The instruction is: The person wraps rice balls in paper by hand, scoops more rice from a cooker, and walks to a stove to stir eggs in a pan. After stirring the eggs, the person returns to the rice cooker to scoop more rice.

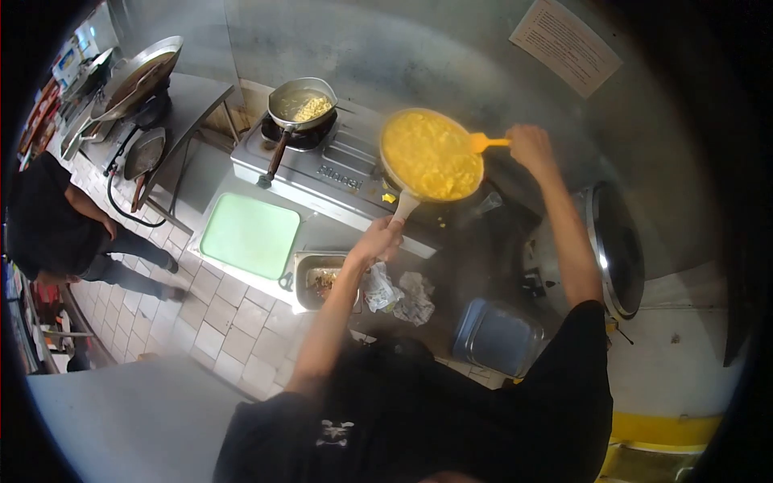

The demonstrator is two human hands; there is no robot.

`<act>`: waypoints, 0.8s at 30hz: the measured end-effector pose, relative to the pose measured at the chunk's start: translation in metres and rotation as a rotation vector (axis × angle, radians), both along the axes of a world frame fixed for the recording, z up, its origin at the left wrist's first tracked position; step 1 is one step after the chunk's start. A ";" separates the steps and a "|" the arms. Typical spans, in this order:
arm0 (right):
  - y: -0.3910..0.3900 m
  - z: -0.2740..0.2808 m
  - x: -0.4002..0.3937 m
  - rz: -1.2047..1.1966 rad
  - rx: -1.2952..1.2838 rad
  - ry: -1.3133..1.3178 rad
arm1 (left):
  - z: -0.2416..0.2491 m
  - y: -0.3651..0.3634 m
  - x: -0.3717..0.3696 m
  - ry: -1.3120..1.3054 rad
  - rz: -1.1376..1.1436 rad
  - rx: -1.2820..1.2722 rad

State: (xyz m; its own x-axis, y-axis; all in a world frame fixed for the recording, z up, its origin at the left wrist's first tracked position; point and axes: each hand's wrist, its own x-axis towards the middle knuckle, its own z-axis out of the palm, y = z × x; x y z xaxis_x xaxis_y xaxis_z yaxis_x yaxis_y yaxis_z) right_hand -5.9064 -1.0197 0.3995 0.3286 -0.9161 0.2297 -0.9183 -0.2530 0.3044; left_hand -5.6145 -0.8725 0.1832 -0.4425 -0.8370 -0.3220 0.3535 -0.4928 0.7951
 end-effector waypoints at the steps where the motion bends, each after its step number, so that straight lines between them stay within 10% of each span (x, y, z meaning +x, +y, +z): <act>1: -0.011 -0.015 -0.009 -0.039 0.033 0.071 | 0.002 0.002 0.000 -0.020 0.014 -0.006; 11: -0.075 -0.099 -0.014 -0.103 0.289 -0.168 | 0.018 0.006 0.002 -0.047 -0.006 0.058; 24: -0.026 -0.065 -0.012 0.266 0.072 -0.092 | 0.021 0.007 0.002 -0.170 -0.011 0.089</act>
State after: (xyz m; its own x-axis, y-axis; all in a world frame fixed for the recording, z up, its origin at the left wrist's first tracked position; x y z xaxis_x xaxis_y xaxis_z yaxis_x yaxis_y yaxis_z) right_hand -5.9185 -1.0460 0.3346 0.5406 -0.8153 0.2073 -0.8395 -0.5069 0.1958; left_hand -5.6129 -0.8656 0.2044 -0.3848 -0.7973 -0.4649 0.2121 -0.5666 0.7962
